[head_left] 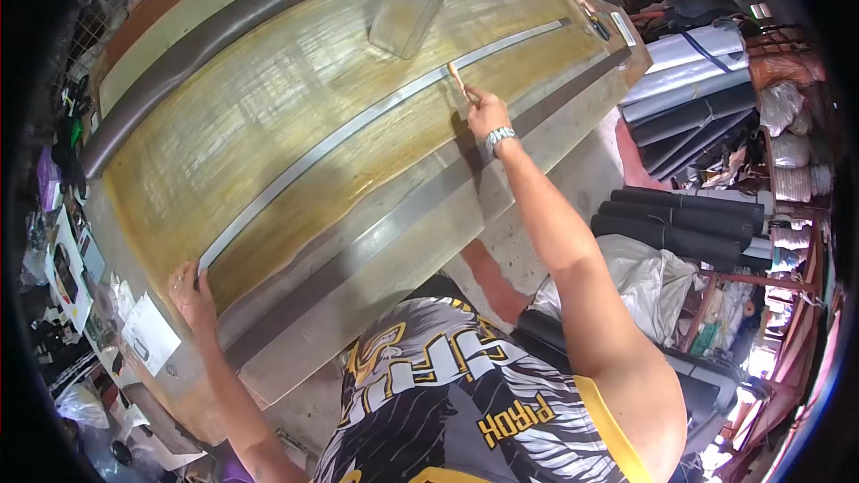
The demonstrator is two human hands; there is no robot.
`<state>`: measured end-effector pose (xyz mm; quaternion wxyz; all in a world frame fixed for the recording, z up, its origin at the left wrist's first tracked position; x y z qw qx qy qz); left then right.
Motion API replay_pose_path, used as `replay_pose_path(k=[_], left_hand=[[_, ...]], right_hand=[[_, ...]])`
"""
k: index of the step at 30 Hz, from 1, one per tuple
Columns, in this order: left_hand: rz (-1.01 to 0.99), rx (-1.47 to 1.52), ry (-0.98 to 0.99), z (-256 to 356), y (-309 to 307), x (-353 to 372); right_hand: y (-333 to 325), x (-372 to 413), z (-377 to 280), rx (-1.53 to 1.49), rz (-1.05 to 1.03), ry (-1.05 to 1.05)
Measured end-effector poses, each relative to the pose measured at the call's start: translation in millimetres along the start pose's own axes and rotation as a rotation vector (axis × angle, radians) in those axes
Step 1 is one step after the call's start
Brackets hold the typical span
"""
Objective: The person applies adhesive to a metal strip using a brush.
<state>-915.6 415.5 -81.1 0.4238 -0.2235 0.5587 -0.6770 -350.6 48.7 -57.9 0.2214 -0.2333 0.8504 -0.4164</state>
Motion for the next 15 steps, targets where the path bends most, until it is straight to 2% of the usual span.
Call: replay_pose_path(k=[3, 6, 8, 9, 10, 11, 12, 13, 15], left_hand=[[0.025, -0.122, -0.090, 10, 2, 5], [0.036, -0.152, -0.105, 15, 2, 4], [-0.008, -0.107, -0.135, 16, 1, 4], [0.016, 0.087, -0.287, -13, 10, 5], [0.045, 0.283, -0.443, -56, 28, 8], [0.081, 0.483, -0.599, -78, 37, 12], [0.227, 0.422, -0.667, -46, 14, 8], [0.293, 0.374, -0.703, -29, 2, 4], [0.424, 0.286, -0.765, -3, -12, -3]], right_hand=[[4, -25, 45, 0.050, 0.034, -0.052], [29, -25, 51, -0.011, -0.017, -0.120], [26, -2, 6, -0.158, -0.139, -0.157], [30, 10, -11, -0.296, -0.142, -0.268], [36, 22, -17, -0.318, -0.293, -0.318], [29, 18, -10, -0.339, -0.216, -0.312], [20, 13, -2, -0.360, -0.138, -0.309], [12, 9, 5, -0.382, -0.061, -0.306], [-3, -23, 59, -0.274, -0.022, -0.159]])
Point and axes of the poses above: each hand's wrist, its own x-axis away from the middle knuckle, its own y-axis out of the palm, z = x × y, the point moved 5 cm from there along -x, towards the middle knuckle, and after that the axes turned 13 degrees about -y, right-handed, at the moved point
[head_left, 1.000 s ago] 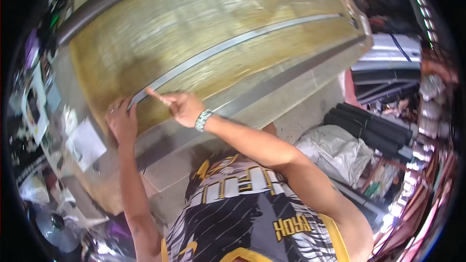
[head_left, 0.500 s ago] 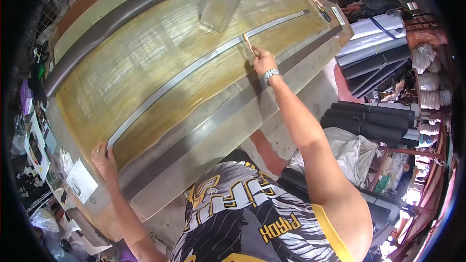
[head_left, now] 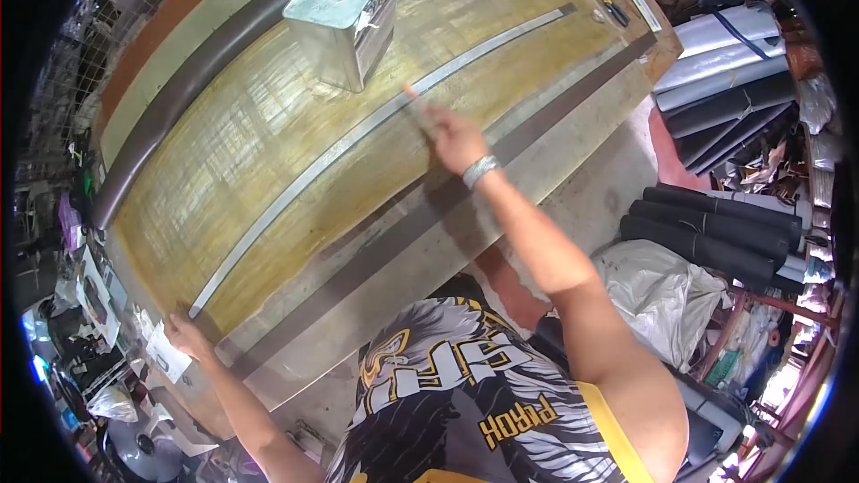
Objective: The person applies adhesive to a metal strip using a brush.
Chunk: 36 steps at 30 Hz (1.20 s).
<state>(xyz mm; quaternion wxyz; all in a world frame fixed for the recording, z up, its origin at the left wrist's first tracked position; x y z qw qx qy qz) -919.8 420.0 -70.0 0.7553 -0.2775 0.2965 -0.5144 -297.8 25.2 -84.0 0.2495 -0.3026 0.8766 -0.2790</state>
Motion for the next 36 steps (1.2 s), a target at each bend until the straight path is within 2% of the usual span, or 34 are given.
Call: replay_pose_path(k=[1, 4, 5, 6, 7, 9, 10, 12, 14, 15, 16, 17, 18, 19, 20, 21, 22, 24, 25, 26, 27, 29, 30, 31, 36], left_hand=[[-0.038, -0.031, 0.023, 13, 6, 6], [-0.173, -0.064, 0.146, 63, 37, 30], [-0.227, -0.045, 0.216, 90, 50, 52], [-0.281, -0.025, 0.286, 121, 65, 78], [-0.371, 0.040, 0.296, 155, 81, 109], [-0.528, 0.119, 0.319, 237, 109, 173], [-0.598, 0.140, 0.329, 274, 125, 202], [-0.643, 0.221, 0.455, 331, 165, 237], [-0.661, 0.284, 0.453, 389, 197, 265], [-0.759, 0.307, 0.352, 409, 216, 276], [-0.850, 0.327, 0.246, 425, 232, 285], [-0.926, 0.529, 0.221, 437, 249, 297], [-0.987, 0.732, 0.201, 444, 266, 305], [-0.899, 0.717, 0.255, 453, 273, 303], [-0.809, 0.699, 0.307, 458, 277, 300], [-0.697, 0.661, 0.349, 459, 280, 300], [-0.707, 0.580, 0.333, 464, 281, 292], [-0.759, 0.408, 0.292, 475, 270, 284], [-0.837, 0.506, 0.337, 484, 261, 276], [-0.810, 0.450, 0.455, 489, 248, 268], [-0.782, 0.393, 0.578, 494, 234, 258], [-0.723, 0.322, 0.843, 501, 202, 234], [-0.693, 0.306, 0.980, 503, 179, 224], [-0.729, 0.233, 0.948, 507, 156, 217], [-0.534, -0.002, 1.321, 510, 77, 195]], right_hand=[[-21, -14, 11, 0.050, 0.099, 0.014], [-25, -31, 42, 0.134, 0.023, -0.069], [-19, -27, 8, 0.025, -0.005, -0.159], [9, -14, 15, 0.093, -0.223, -0.063], [19, -2, -13, -0.077, -0.233, -0.171], [25, 16, -62, -0.257, -0.376, -0.233], [46, 34, -49, -0.345, -0.305, -0.211], [32, 31, -58, -0.410, -0.314, -0.058], [4, 16, -55, -0.405, -0.304, 0.044], [-10, 11, -48, -0.405, -0.298, 0.092], [-20, 8, -31, -0.398, -0.151, -0.020], [-39, 1, -18, -0.338, -0.219, 0.066], [-59, 2, 1, -0.283, -0.190, 0.166], [-87, -5, 3, -0.096, -0.070, -0.018], [-111, -10, 4, -0.115, -0.007, 0.021], [-132, -13, 17, -0.132, -0.030, 0.148], [-157, -24, 5, -0.015, 0.023, 0.035], [-193, -41, -4, -0.052, 0.046, 0.035], [-208, -51, -15, -0.075, 0.048, 0.027], [-222, -61, -30, -0.045, 0.043, -0.019], [-235, -74, -56, 0.090, 0.037, -0.182], [-250, -98, -112, 0.274, -0.060, -0.419], [-250, -104, -127, 0.338, -0.112, -0.469], [-247, -109, -142, 0.361, -0.159, -0.510], [-188, -128, -181, 0.469, -0.344, -0.732]])
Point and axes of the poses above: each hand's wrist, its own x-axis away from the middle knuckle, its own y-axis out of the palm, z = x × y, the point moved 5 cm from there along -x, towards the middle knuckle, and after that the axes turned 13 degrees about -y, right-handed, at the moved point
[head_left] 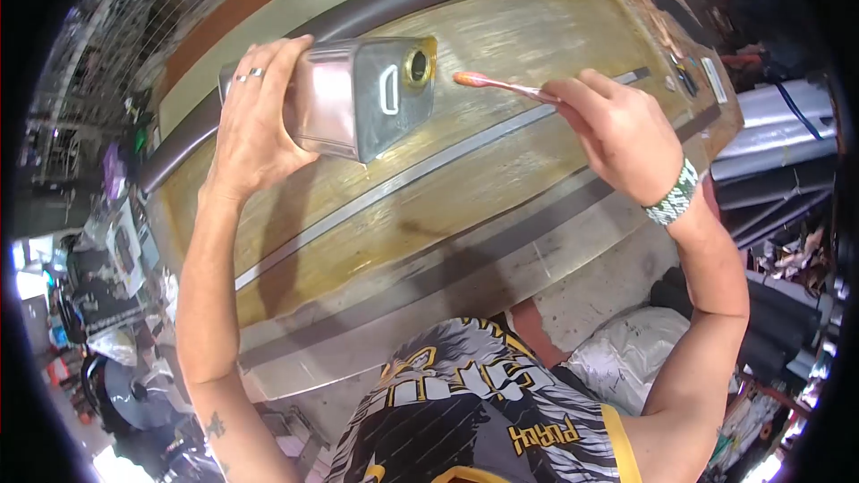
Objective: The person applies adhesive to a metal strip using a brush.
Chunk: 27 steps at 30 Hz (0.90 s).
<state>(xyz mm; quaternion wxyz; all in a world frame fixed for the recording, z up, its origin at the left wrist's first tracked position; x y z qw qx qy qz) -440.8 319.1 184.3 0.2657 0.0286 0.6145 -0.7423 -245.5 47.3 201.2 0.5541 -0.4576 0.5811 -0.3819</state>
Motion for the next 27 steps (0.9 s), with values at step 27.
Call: replay_pose_path(k=[27], left_hand=[[-0.016, 0.042, -0.278, -29, 25, 41]], right_hand=[[127, -10, 47, -1.464, 0.017, 0.605]])
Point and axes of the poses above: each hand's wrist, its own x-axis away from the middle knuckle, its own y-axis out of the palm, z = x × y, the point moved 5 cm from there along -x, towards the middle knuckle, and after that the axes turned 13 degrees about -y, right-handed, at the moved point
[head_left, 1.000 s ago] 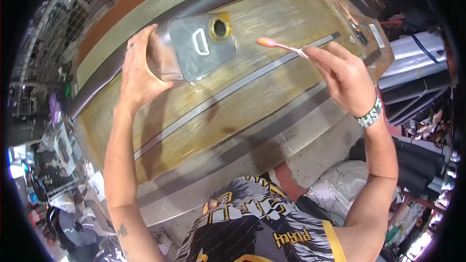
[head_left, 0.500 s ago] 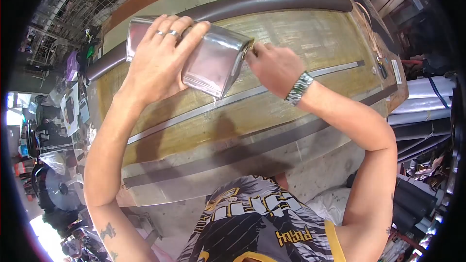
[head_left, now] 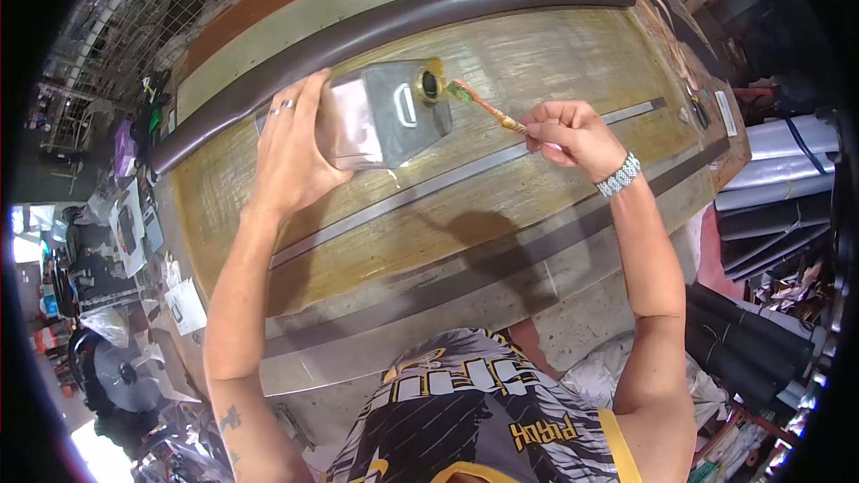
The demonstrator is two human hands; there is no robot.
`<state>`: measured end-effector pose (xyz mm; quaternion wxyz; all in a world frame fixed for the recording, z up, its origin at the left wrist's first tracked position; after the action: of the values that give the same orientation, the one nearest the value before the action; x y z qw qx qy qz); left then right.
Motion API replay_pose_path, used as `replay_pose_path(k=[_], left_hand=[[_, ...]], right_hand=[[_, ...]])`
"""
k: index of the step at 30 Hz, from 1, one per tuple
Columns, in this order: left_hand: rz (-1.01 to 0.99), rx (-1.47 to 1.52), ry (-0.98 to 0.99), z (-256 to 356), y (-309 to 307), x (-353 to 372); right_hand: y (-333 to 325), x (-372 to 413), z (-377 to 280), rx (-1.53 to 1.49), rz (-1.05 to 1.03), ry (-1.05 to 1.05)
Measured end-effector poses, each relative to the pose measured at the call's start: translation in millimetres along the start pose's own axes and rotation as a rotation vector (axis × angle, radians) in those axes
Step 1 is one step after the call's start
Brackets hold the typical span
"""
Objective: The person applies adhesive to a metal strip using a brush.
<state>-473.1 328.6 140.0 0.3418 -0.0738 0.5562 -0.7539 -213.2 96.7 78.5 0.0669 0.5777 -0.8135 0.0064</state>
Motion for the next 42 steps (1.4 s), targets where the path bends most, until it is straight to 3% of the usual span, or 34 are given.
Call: replay_pose_path(k=[4, 8, 11, 14, 23, 30, 34, 40, 42], left_hand=[[-0.004, 0.125, -0.174, -18, 30, 9], [0.042, 0.271, -0.139, -15, 43, 17], [0.041, 0.235, -0.050, -7, 43, 16], [0.073, 0.121, 0.036, 3, 32, 9], [0.138, -0.082, 0.120, 9, -4, -9], [0.056, -0.268, 0.299, 49, -11, -12], [0.004, -0.391, 0.393, 72, -9, -16], [-0.079, -0.442, 0.412, 77, 5, -14], [-0.095, -0.401, 0.382, 72, 10, -14]], right_hand=[[-11, 7, -4, -0.043, 0.053, -0.017], [-5, -1, -21, 0.149, 0.078, -0.047], [11, -4, -45, 0.752, -0.032, -0.314], [45, -3, -77, 1.330, -0.018, -0.709], [55, -2, -85, 1.460, -0.012, -0.483], [76, -29, -50, 1.687, 0.009, -0.621], [71, -43, -19, 1.546, -0.017, -0.545], [26, -64, 35, 0.645, -0.261, -0.270], [13, -56, 46, 0.474, -0.147, -0.098]])
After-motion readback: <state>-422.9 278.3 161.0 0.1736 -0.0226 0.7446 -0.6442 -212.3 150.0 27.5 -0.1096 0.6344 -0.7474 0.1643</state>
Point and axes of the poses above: each hand's wrist, its own x-axis away from the middle knuckle, its own y-axis out of the palm, z = x × y, the point moved 5 cm from there along -x, towards the middle knuckle, and after that the axes turned 13 degrees about -y, right-handed, at the moved point
